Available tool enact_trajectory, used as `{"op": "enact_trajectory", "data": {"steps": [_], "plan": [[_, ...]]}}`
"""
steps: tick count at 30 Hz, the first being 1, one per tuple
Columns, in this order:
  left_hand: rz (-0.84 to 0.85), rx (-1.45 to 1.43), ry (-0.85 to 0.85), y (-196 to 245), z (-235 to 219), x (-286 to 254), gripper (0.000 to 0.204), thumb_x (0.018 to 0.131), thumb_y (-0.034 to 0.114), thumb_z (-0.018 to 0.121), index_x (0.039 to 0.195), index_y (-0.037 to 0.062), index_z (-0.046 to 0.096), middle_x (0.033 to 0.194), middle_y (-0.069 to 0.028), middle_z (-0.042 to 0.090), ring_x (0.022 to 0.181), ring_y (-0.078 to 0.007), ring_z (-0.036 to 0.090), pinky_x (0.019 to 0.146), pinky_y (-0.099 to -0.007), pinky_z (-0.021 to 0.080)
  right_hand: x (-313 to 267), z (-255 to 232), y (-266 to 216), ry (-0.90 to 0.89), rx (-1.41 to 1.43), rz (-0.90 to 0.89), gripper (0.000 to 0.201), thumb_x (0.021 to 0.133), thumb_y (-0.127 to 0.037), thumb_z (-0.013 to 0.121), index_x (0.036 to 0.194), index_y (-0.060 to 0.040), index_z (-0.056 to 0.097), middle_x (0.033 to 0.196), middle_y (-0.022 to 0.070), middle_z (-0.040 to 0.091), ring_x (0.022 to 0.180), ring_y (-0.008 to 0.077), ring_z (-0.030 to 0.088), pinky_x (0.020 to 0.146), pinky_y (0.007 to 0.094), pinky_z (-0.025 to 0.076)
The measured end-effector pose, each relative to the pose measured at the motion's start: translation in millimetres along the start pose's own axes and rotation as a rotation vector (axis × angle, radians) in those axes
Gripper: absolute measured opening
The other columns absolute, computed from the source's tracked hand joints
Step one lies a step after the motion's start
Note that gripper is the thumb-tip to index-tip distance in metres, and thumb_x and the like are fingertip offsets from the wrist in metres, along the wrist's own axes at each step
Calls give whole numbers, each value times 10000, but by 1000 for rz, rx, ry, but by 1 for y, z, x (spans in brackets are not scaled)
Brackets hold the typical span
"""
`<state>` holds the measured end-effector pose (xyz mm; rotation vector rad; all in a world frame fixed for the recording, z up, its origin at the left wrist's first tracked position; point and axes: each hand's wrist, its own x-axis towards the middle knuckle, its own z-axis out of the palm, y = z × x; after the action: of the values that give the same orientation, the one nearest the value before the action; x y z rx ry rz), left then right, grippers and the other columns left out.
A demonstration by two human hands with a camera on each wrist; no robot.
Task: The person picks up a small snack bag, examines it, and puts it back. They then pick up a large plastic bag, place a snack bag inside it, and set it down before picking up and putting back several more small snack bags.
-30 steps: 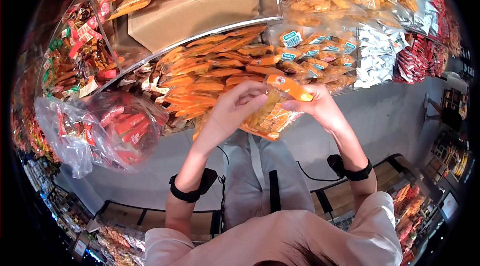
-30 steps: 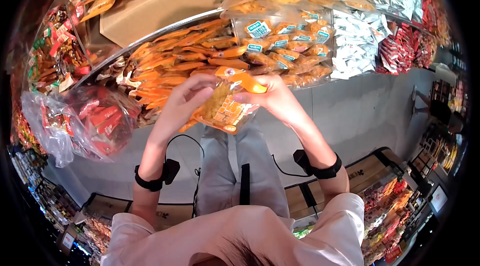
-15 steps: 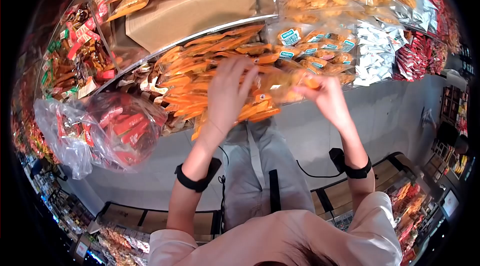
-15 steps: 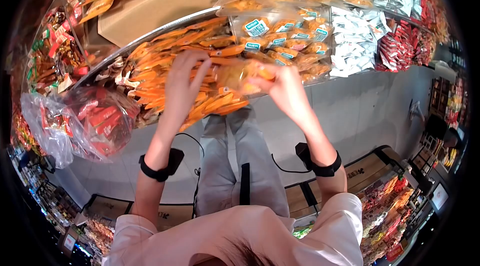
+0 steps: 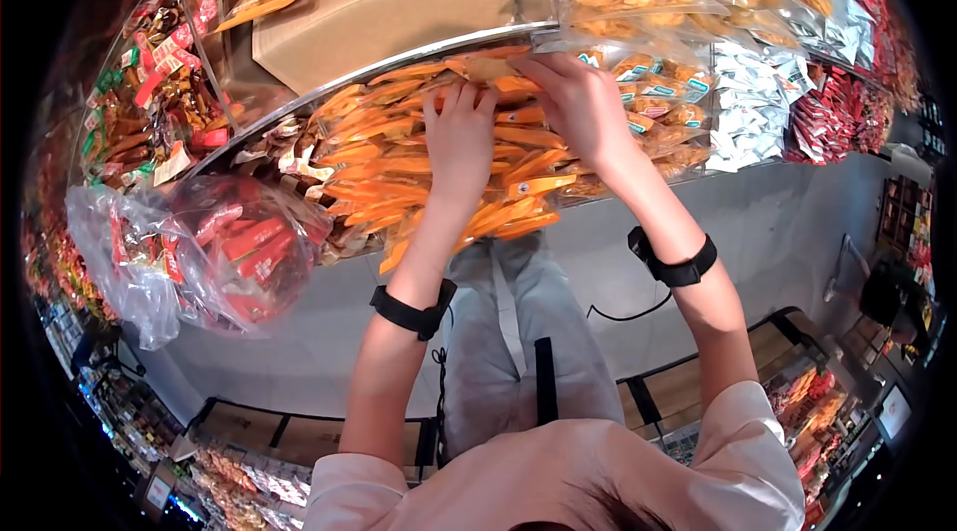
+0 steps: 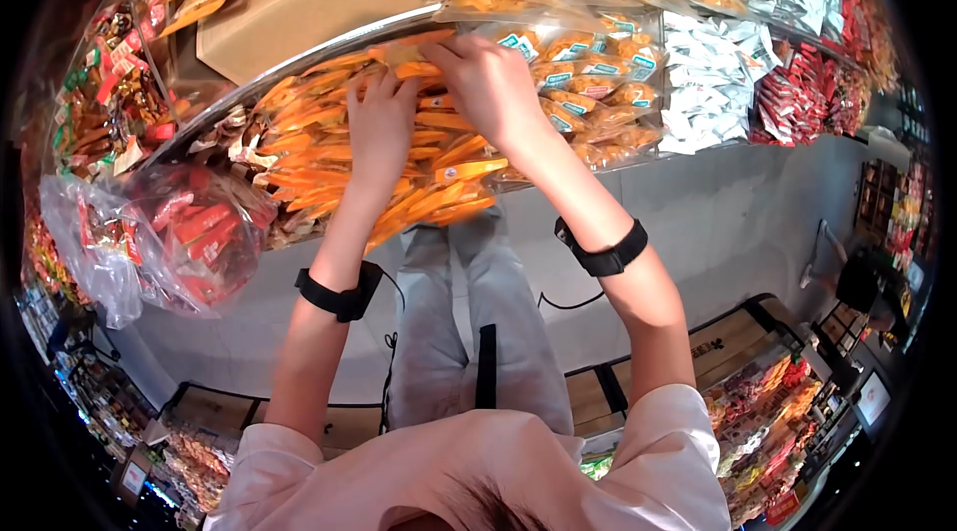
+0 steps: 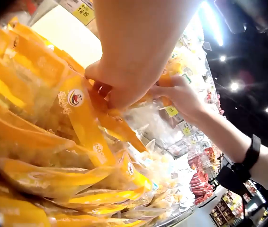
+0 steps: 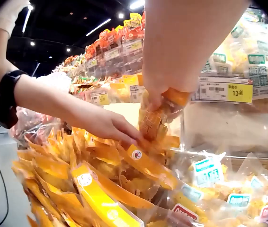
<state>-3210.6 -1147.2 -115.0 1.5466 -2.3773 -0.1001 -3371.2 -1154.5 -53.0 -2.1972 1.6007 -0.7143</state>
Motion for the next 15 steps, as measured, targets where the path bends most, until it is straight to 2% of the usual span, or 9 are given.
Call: {"op": "enact_trajectory", "data": {"steps": [2, 4, 5, 7, 8, 10, 11, 13, 15], "plan": [[-59, -75, -69, 1, 0, 0, 227, 795, 67, 543, 998, 86, 644, 1021, -61, 616, 1074, -200, 541, 1012, -424, 307, 6, 17, 2, -30, -85, -5, 436, 665, 29, 621, 1096, -36, 638, 951, 104, 661, 859, 287, 636, 718, 358, 529], [-62, -94, -72, 2, -2, 0, 233, 796, 67, 540, 1004, 86, 644, 1024, -61, 616, 1082, -200, 538, 1011, -425, 307, 11, 23, 0, -65, -311, -63, 296, 682, -17, 633, 976, -40, 657, 908, 94, 662, 818, 248, 648, 665, 342, 529], [-64, -114, -73, 2, -3, 0, 239, 798, 66, 536, 1010, 87, 644, 1027, -62, 616, 1091, -200, 536, 1011, -426, 307, 12, 26, -2, -68, -310, -66, 296, 682, -17, 633, 976, -40, 657, 908, 94, 662, 818, 248, 648, 665, 342, 529], [-75, -116, -88, 2, -3, 0, 243, 794, 64, 538, 1012, 85, 644, 1025, -62, 617, 1094, -201, 535, 1011, -427, 307, 15, 27, -10, -194, -563, -83, 149, 664, -57, 657, 812, -78, 643, 807, 72, 654, 769, 206, 648, 619, 311, 515], [-82, -119, -103, 2, -4, 0, 247, 790, 63, 540, 1013, 83, 643, 1022, -63, 618, 1096, -203, 534, 1011, -428, 307, 18, 27, -12, -197, -564, -85, 149, 664, -57, 657, 812, -78, 643, 807, 72, 654, 769, 206, 648, 619, 311, 515], [-88, -117, -91, 1, -4, 0, 240, 786, 63, 541, 1000, 81, 648, 1011, -64, 618, 1089, -203, 536, 1013, -430, 306, 24, 28, -16, -359, -629, -61, 84, 657, -89, 670, 713, -112, 611, 718, 52, 633, 729, 186, 641, 609, 293, 505], [-87, -116, -82, 2, -4, 0, 233, 781, 63, 542, 986, 79, 653, 999, -65, 618, 1082, -204, 538, 1015, -432, 305, 26, 30, -17, -363, -631, -64, 84, 657, -89, 670, 713, -112, 611, 718, 52, 633, 729, 186, 641, 609, 293, 505], [-95, -98, -131, 3, -7, -1, 220, 780, 63, 542, 966, 80, 658, 985, -65, 617, 1071, -205, 541, 1012, -433, 309, 33, 37, -16, -315, -504, -222, 55, 630, -152, 672, 606, -127, 629, 614, 37, 629, 606, 166, 641, 488, 265, 444], [-101, -73, -183, 1, -7, -1, 208, 779, 62, 541, 946, 80, 663, 971, -65, 616, 1060, -206, 544, 1009, -435, 313, 40, 51, -13, -272, -506, -252, 49, 629, -139, 674, 615, -120, 632, 624, 45, 635, 618, 175, 648, 494, 283, 455]]}}
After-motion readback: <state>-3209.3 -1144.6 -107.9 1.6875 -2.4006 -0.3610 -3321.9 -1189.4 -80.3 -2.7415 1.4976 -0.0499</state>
